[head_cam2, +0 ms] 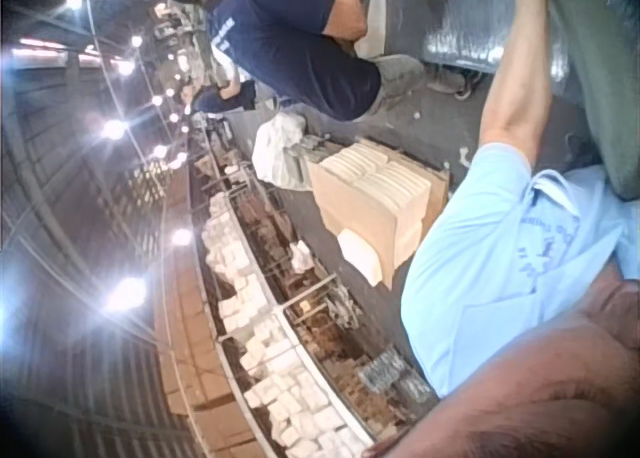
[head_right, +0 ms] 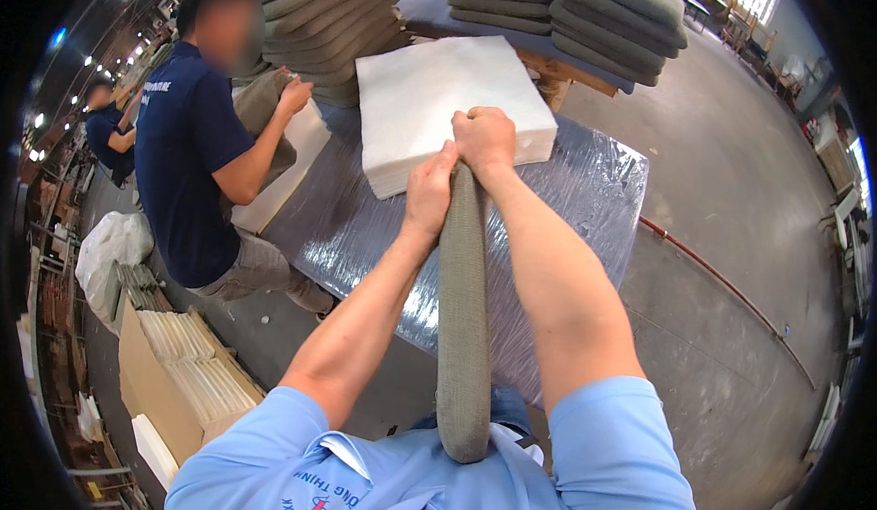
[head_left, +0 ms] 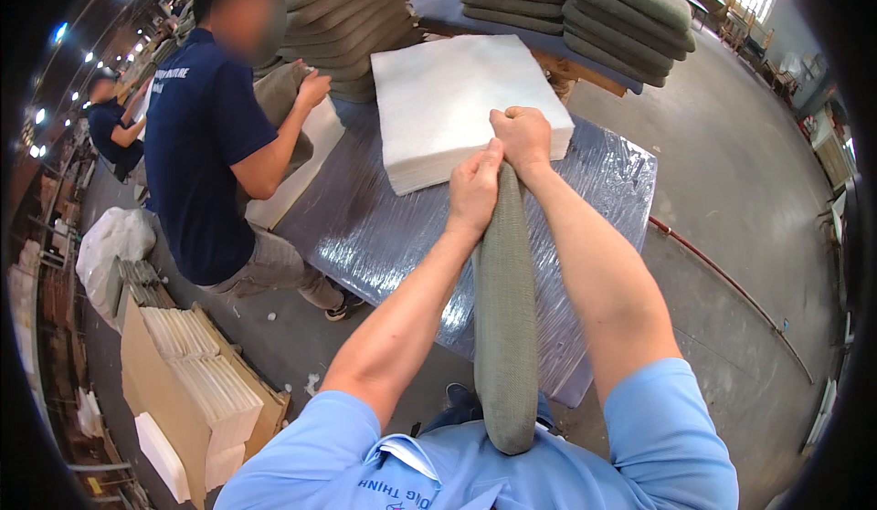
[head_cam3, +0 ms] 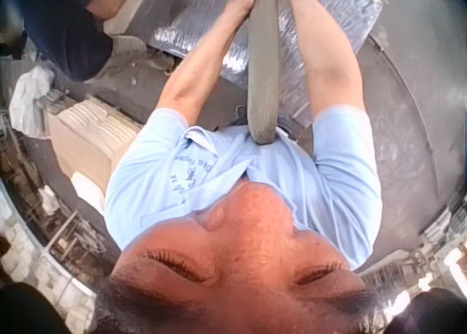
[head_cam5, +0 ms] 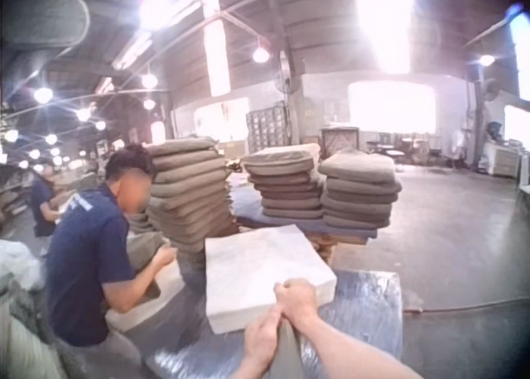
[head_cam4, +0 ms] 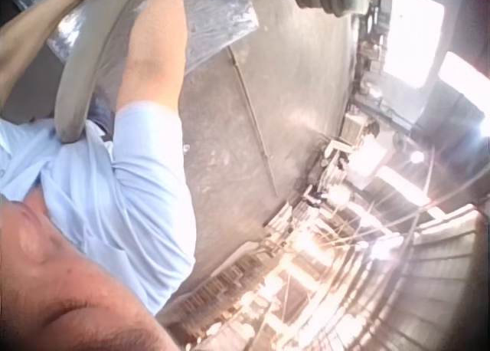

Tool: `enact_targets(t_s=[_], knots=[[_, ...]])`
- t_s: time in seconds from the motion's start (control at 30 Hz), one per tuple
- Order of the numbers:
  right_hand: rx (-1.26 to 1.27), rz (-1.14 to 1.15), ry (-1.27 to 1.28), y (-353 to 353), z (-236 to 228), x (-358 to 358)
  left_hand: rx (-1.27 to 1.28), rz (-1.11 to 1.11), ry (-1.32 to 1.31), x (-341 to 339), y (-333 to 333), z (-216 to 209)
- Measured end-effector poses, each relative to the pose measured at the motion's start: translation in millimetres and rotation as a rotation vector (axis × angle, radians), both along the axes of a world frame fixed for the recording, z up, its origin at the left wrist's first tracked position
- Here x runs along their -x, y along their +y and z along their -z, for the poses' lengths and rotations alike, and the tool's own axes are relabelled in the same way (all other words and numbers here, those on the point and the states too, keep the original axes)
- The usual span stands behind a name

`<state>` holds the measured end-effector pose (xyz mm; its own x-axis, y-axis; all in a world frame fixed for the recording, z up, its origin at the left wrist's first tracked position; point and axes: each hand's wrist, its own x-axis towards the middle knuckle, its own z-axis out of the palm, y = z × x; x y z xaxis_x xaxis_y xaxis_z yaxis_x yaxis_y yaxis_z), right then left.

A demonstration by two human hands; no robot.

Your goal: The person repeatedly inserts rectangular foam inserts into gray fabric cushion covers by hand, aligns the edges, and places the finished cushions on a nearby stack. A coworker performs the same task across the table.

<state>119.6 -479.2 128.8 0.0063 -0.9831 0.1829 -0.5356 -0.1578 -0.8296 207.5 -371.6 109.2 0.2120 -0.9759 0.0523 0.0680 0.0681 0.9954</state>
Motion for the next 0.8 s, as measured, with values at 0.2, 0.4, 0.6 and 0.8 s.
enact_targets(t_s=[0.2, 0.4, 0.6, 0.8], knots=[[-0.242, -0.221, -0.560, -10, 26, 21, 0.043, 0.367, 0.047, -36, 9, -7], [-0.467, -0.483, -0.935, 36, 33, 35, 0.132, 0.041, -0.159, -49, -16, -2], [-0.461, -0.360, -0.875, 64, 24, 26, 0.137, -0.087, -0.408, -35, -55, 1], [-0.356, -0.285, -0.918, 76, 38, 15, 0.208, -0.245, -0.608, -26, -64, -3]])
